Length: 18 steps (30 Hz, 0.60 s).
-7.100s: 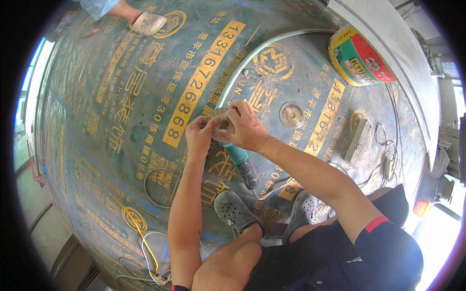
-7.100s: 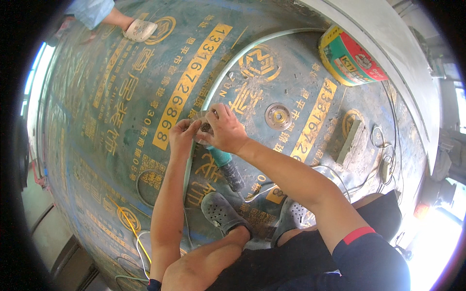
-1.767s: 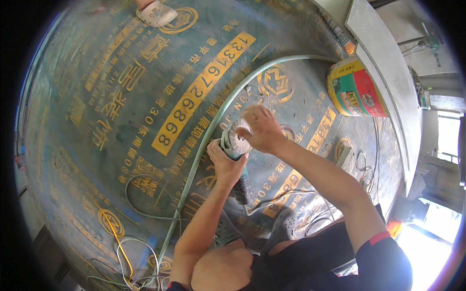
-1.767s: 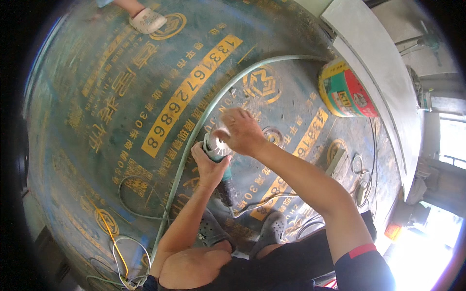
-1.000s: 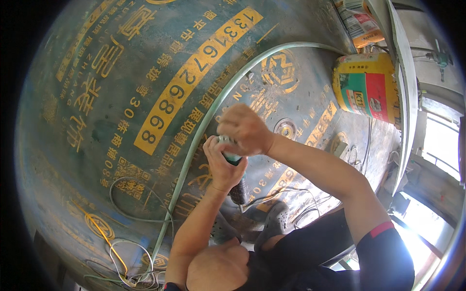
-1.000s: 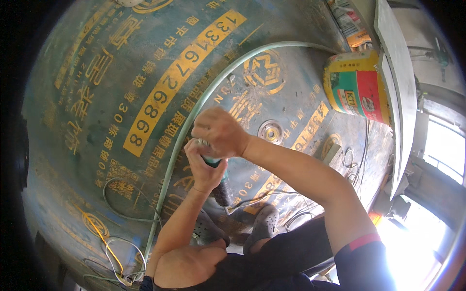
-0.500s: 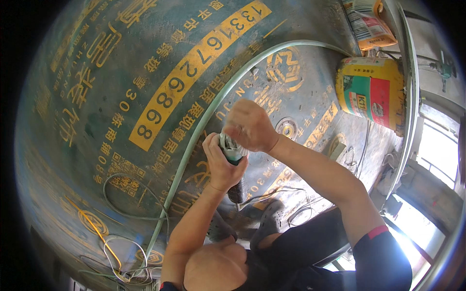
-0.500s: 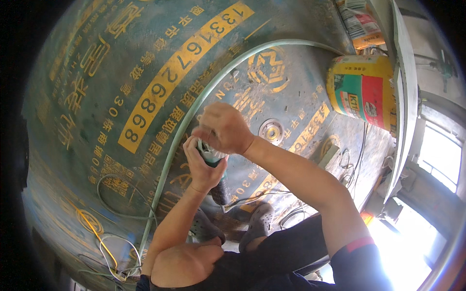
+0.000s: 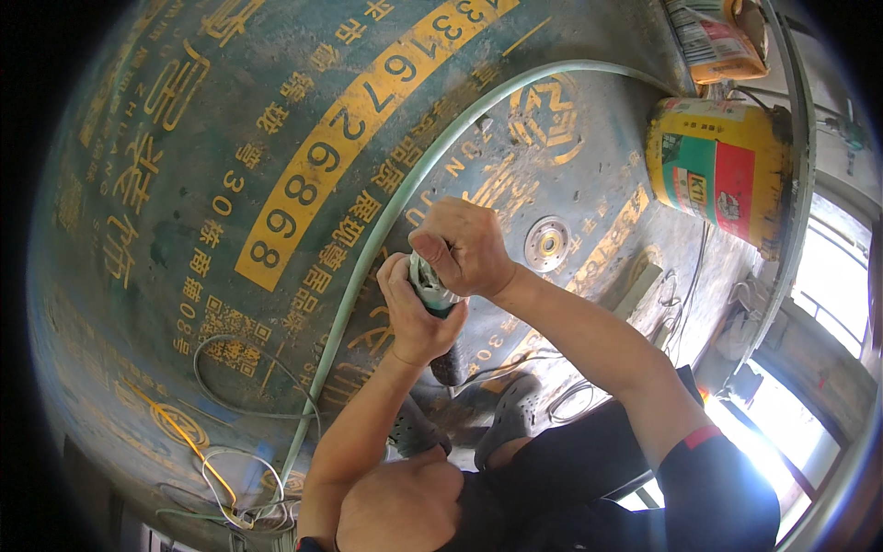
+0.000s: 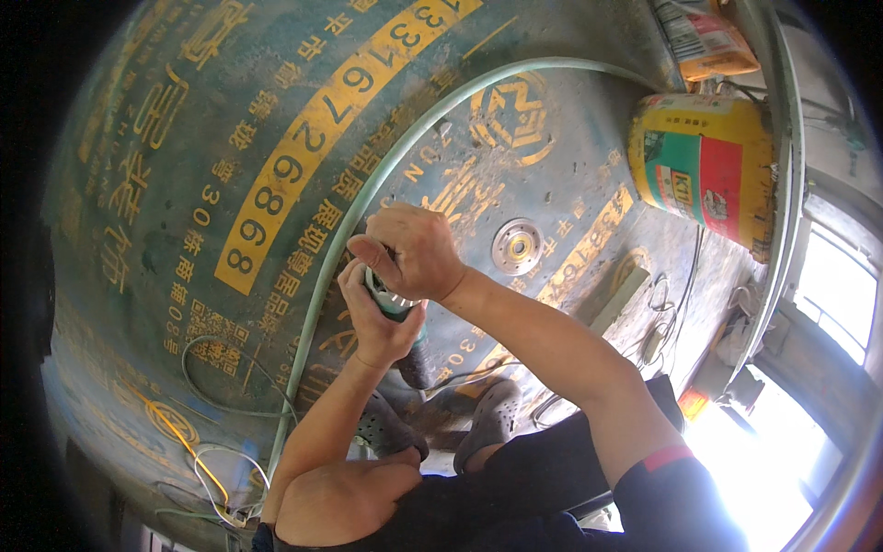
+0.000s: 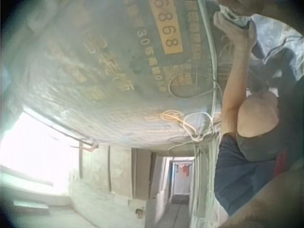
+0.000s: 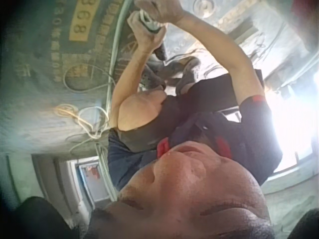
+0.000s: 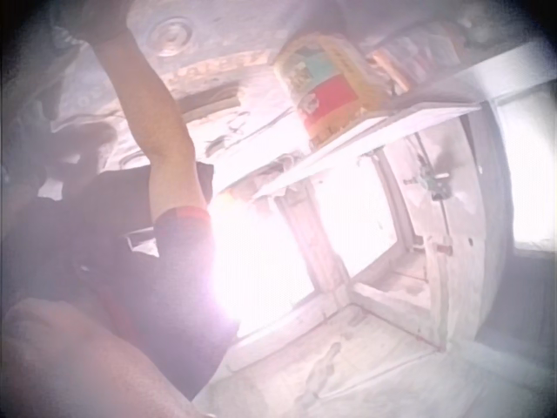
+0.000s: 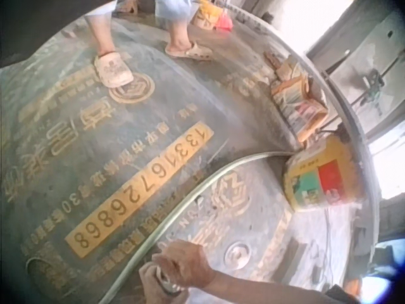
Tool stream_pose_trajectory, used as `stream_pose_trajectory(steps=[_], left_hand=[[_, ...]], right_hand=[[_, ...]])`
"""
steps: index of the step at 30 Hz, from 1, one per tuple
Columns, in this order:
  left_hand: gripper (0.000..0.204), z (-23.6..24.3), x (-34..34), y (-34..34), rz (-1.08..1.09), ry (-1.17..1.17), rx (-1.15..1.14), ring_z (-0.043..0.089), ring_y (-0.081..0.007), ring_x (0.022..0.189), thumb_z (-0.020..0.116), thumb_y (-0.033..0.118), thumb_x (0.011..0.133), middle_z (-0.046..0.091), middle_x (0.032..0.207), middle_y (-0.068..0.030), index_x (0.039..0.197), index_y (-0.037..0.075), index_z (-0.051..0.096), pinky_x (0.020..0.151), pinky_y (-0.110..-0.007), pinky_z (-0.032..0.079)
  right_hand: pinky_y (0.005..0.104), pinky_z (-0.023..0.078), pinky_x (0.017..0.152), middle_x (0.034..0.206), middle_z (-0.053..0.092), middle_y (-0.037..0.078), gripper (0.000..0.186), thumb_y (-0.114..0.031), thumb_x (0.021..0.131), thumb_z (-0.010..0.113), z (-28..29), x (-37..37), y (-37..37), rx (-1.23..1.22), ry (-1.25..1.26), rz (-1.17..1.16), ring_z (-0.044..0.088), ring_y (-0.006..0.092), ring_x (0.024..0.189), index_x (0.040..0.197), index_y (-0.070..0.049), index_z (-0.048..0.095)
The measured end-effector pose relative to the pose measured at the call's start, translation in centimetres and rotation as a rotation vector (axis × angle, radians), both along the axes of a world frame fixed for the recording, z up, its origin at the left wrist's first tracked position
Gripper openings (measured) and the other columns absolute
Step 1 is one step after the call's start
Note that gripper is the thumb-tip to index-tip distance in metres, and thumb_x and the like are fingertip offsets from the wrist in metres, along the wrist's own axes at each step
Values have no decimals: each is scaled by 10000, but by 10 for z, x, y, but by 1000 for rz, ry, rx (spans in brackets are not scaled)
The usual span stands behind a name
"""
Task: The person uses an angle grinder to cut and shape ceramic tiles on a workshop table, then moves to a wall to measure and fit a tile piece into place.
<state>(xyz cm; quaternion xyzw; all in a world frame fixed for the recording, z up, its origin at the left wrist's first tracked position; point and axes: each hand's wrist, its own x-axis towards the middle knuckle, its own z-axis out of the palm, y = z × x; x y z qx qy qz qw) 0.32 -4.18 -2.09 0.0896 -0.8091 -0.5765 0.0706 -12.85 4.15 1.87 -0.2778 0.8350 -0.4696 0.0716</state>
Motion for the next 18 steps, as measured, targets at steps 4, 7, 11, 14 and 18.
stream_pose_trajectory(steps=[4,7,11,14,18], left_hand=[[815,-1,1,1,4,-1,31,390,-392,1153,767,167,653,394,1237,-256,1301,-58,328,994,-489,316],[824,-2,2,0,-13,9,9,392,-395,1144,764,187,653,390,1238,-261,1302,-64,323,994,-490,315],[840,-1,3,-4,-21,16,-12,394,-402,1139,758,219,651,387,1249,-270,1303,-74,317,1003,-495,307],[835,4,2,-8,-17,19,-4,394,-403,1140,755,226,656,379,1256,-272,1302,-75,318,1011,-497,300],[826,-2,-1,-1,-28,37,15,399,-429,1131,768,239,662,408,1222,-273,1288,-88,339,982,-509,327]], right_hand=[[372,342,494,573,444,111,443,-315,950,592,1,5,-2,-43,-145,-138,431,280,516,629,-22,504],[365,330,480,563,438,117,465,-317,956,589,3,8,-1,58,-219,-228,413,255,499,619,-11,492],[371,320,470,554,435,123,473,-304,963,580,7,11,-9,60,-245,-310,397,233,484,610,-4,484],[367,326,467,548,441,119,461,-293,962,582,12,12,-12,60,-264,-342,394,221,473,612,-5,494],[368,381,484,581,496,126,369,-240,918,616,4,10,-2,79,-237,-361,490,252,503,638,-15,529]])
